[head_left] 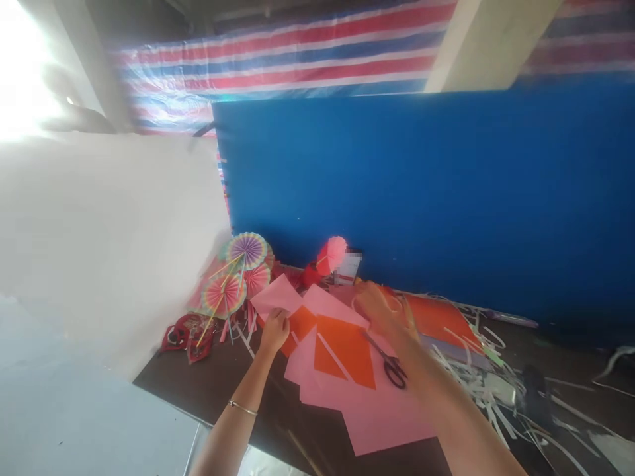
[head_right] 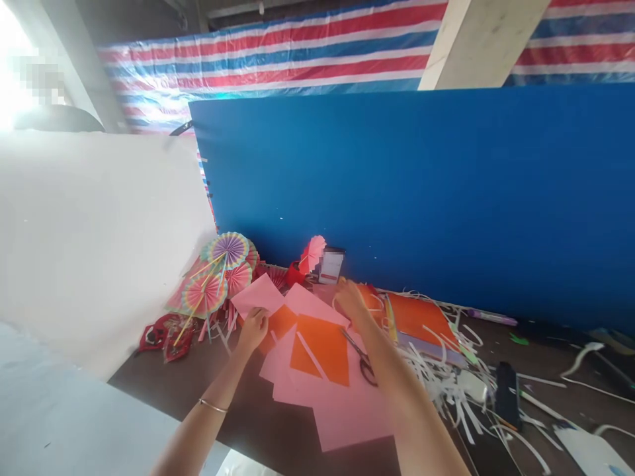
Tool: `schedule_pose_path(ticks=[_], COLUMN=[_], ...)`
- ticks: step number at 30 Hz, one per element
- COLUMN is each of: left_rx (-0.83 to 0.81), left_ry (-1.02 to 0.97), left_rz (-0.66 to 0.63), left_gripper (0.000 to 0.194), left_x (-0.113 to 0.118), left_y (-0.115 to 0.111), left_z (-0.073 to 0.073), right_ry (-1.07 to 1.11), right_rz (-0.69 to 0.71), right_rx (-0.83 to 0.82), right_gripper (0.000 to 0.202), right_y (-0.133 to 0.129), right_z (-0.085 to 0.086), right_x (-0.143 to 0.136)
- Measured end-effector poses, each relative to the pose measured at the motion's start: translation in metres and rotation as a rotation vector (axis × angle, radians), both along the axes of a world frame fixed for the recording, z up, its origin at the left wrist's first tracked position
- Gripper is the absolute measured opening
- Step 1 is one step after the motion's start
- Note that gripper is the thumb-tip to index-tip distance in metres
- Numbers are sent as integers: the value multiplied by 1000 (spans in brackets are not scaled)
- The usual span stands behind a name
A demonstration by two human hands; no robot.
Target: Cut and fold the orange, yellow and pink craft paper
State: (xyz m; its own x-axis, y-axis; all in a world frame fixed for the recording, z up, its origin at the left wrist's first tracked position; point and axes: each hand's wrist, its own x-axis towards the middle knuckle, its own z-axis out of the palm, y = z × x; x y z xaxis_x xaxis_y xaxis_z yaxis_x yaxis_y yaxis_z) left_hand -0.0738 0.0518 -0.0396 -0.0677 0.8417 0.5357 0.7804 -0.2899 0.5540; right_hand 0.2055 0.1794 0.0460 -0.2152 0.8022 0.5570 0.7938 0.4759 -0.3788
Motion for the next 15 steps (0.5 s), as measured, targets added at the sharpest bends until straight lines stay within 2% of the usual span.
schedule_pose_path(ticks=[2, 4, 6, 8, 12, 15], left_rx=[17, 37, 60, 82, 111, 83], left_ry=[-13, -33, -59, -83, -141, -291], left_rz=[-5, -14, -25, -40, -71, -189], left_gripper=[27, 27, 26, 25, 25, 26], left_x=[0, -1, -3, -4, 9, 37], left_y=[0, -1, -2, -5, -14, -22], left_z=[0, 0, 0, 2, 10, 19], right_ry=[-13, 33, 250, 489, 652, 963], right_rz=[-31, -111, -200, -232, -190, -33], right_rx=[-9, -7, -76, -169, -230, -418], right_gripper=[26, 19, 21, 32, 43, 42], right_y=[-1, -2, -5, -12, -45, -84], right_z=[13, 27, 39, 48, 49, 35], right_x=[20, 37, 49, 55, 53, 41])
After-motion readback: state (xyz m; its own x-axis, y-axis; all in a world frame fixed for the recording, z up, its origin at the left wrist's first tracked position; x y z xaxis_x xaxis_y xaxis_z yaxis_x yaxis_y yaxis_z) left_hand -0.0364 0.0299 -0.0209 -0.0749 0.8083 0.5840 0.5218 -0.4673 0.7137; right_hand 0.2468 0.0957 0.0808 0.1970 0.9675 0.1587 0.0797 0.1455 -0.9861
